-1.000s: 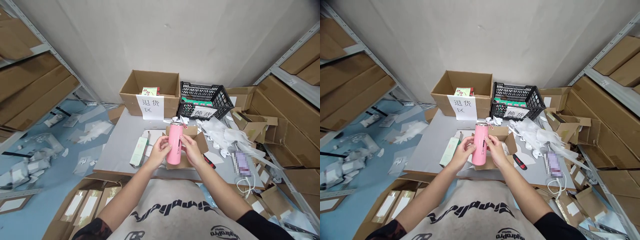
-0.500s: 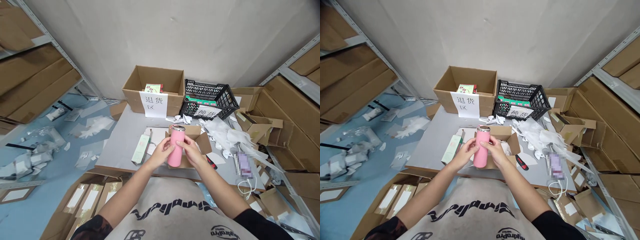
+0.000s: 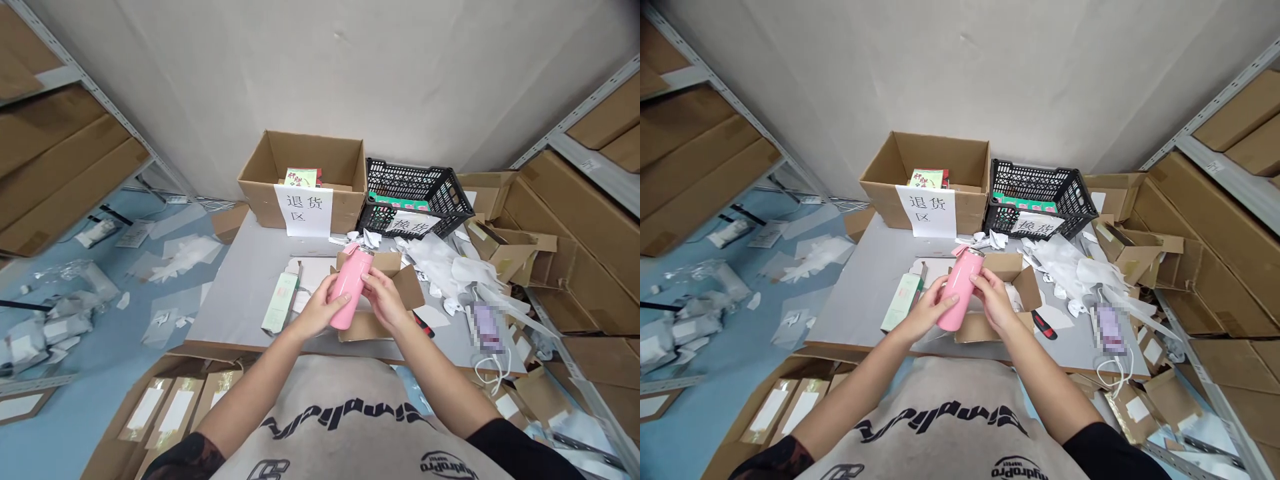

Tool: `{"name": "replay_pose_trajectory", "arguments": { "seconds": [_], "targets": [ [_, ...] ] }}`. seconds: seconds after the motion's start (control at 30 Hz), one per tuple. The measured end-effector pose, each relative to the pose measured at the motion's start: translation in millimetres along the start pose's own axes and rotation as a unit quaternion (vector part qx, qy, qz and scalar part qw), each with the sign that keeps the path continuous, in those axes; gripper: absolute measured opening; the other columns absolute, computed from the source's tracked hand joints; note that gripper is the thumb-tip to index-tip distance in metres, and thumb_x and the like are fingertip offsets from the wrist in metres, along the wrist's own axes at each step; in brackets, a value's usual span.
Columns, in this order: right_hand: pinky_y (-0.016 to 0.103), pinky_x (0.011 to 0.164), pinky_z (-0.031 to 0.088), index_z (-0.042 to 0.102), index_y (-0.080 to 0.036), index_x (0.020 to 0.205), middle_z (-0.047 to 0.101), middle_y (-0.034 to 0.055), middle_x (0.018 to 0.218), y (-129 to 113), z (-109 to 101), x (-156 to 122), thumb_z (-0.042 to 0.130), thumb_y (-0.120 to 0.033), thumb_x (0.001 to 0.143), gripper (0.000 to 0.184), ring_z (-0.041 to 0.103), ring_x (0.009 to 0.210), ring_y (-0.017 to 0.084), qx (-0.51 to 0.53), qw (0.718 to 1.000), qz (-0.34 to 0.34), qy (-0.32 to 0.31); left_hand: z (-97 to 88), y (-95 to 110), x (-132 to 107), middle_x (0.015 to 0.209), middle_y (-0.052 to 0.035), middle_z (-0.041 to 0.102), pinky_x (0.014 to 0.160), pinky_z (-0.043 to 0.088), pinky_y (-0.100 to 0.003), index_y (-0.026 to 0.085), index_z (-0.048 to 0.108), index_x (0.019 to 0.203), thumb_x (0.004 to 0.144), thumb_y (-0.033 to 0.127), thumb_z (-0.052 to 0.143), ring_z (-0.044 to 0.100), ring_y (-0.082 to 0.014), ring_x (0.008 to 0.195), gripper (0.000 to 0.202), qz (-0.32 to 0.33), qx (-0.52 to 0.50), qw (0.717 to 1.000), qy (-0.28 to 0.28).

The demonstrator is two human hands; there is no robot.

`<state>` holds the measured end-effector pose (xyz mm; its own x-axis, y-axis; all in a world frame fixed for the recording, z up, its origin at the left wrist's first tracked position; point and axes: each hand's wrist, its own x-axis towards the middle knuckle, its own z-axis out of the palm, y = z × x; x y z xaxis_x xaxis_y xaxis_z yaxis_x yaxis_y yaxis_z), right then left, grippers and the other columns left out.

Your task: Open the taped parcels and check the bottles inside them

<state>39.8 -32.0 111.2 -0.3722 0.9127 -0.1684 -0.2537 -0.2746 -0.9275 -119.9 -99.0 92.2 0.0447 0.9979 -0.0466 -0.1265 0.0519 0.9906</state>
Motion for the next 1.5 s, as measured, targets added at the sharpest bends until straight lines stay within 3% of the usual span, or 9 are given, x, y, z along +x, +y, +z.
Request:
{"name": "replay_pose_trajectory", "arguments": {
  "seconds": [0.2, 0.4, 0.53, 0.7, 0.8, 0.97, 1.07, 1.23, 1.5],
  "targets": [
    [0.035, 0.089, 0.048, 0.06, -0.026, 0.107, 0.066, 0.0031, 0.105, 5.3, 13.0, -1.1, 0.079, -0.041, 0.07, 0.044, 0.058, 0.096, 0.02, -0.13, 0.988, -0.058, 0.067, 6.9, -5.2, 3.6, 0.124, -0.0096, 0.06, 0.09, 0.051, -0.037, 0.024, 0.048, 0.127, 0.074, 0.04, 0.079, 0.062, -0.0235, 0.108, 0.063, 0.04, 0.115, 0.984, 0.129],
    [0.036, 0.089, 0.049, 0.06, -0.026, 0.114, 0.067, 0.0043, 0.113, 4.6, 2.0, 0.9, 0.084, -0.034, 0.063, 0.057, 0.06, 0.104, 0.023, -0.05, 0.997, -0.03, 0.047, 3.7, 5.8, -6.9, 0.126, -0.0097, 0.059, 0.097, 0.049, -0.037, 0.024, 0.059, 0.122, 0.089, 0.035, 0.063, 0.058, -0.022, 0.115, 0.035, 0.089, 0.116, 0.988, 0.046],
    [0.031, 0.073, 0.05, 0.065, -0.023, 0.099, 0.069, 0.0011, 0.092, 5.9, -6.4, 1.6, 0.079, -0.035, 0.065, 0.038, 0.061, 0.082, 0.019, 0.024, 0.997, 0.017, 0.071, -36.7, -12.0, 0.4, 0.104, -0.0079, 0.068, 0.09, 0.052, -0.036, 0.02, 0.063, 0.107, 0.085, 0.042, 0.066, 0.066, -0.0198, 0.096, 0.031, 0.038, 0.03, 0.997, 0.063],
    [0.028, 0.067, 0.047, 0.066, -0.023, 0.087, 0.063, -0.0015, 0.078, 5.0, -4.7, 2.5, 0.072, -0.031, 0.067, 0.022, 0.055, 0.071, 0.016, 0.06, 0.995, 0.022, 0.076, -111.9, -71.5, 12.0, 0.087, -0.0033, 0.064, 0.079, 0.053, -0.031, 0.018, 0.057, 0.096, 0.079, 0.045, 0.064, 0.065, -0.0161, 0.081, 0.033, -0.033, 0.133, 0.939, 0.316],
    [0.028, 0.066, 0.046, 0.064, -0.022, 0.079, 0.06, -0.002, 0.075, 6.7, -3.1, 2.9, 0.069, -0.028, 0.066, 0.016, 0.052, 0.069, 0.016, 0.089, 0.994, 0.029, 0.064, -138.7, -104.8, 10.0, 0.084, -0.0026, 0.062, 0.074, 0.052, -0.029, 0.018, 0.052, 0.095, 0.08, 0.04, 0.06, 0.063, -0.0153, 0.076, 0.028, -0.073, 0.18, 0.916, 0.351],
    [0.031, 0.072, 0.048, 0.064, -0.023, 0.083, 0.062, -0.0007, 0.08, 11.7, 2.0, -1.0, 0.067, -0.03, 0.068, 0.017, 0.055, 0.074, 0.018, 0.079, 0.995, 0.048, 0.038, -150.8, -128.4, 6.0, 0.076, -0.0009, 0.061, 0.076, 0.05, -0.031, 0.021, 0.054, 0.095, 0.085, 0.037, 0.052, 0.063, -0.0184, 0.074, 0.019, -0.138, 0.266, 0.895, 0.331],
    [0.034, 0.075, 0.048, 0.065, -0.023, 0.088, 0.065, 0.0008, 0.083, 12.9, 5.9, -4.6, 0.072, -0.034, 0.068, 0.024, 0.058, 0.077, 0.02, 0.075, 0.995, 0.062, 0.038, -154.0, -131.9, 10.5, 0.085, -0.0061, 0.065, 0.087, 0.046, -0.039, 0.021, 0.057, 0.099, 0.084, 0.038, 0.054, 0.064, -0.0263, 0.092, 0.023, -0.169, 0.326, 0.875, 0.317],
    [0.034, 0.077, 0.049, 0.067, -0.022, 0.096, 0.069, 0.0021, 0.087, 11.9, 8.8, -9.8, 0.078, -0.037, 0.068, 0.034, 0.061, 0.079, 0.02, 0.083, 0.993, 0.083, 0.025, -158.6, -137.2, 26.4, 0.122, -0.0202, 0.06, 0.097, 0.039, -0.048, 0.017, 0.049, 0.127, 0.061, 0.051, 0.077, 0.053, -0.0413, 0.12, 0.079, -0.238, 0.394, 0.848, 0.262],
    [0.033, 0.077, 0.048, 0.065, -0.023, 0.098, 0.069, 0.0013, 0.091, 7.0, 8.0, -12.9, 0.079, -0.033, 0.066, 0.036, 0.061, 0.085, 0.021, 0.05, 0.997, 0.057, 0.011, -153.2, -143.9, 27.4, 0.127, -0.0145, 0.059, 0.098, 0.041, -0.036, 0.016, 0.038, 0.138, 0.062, 0.034, 0.075, 0.056, -0.0299, 0.119, 0.087, -0.232, 0.391, 0.87, 0.191]
  ]
}}
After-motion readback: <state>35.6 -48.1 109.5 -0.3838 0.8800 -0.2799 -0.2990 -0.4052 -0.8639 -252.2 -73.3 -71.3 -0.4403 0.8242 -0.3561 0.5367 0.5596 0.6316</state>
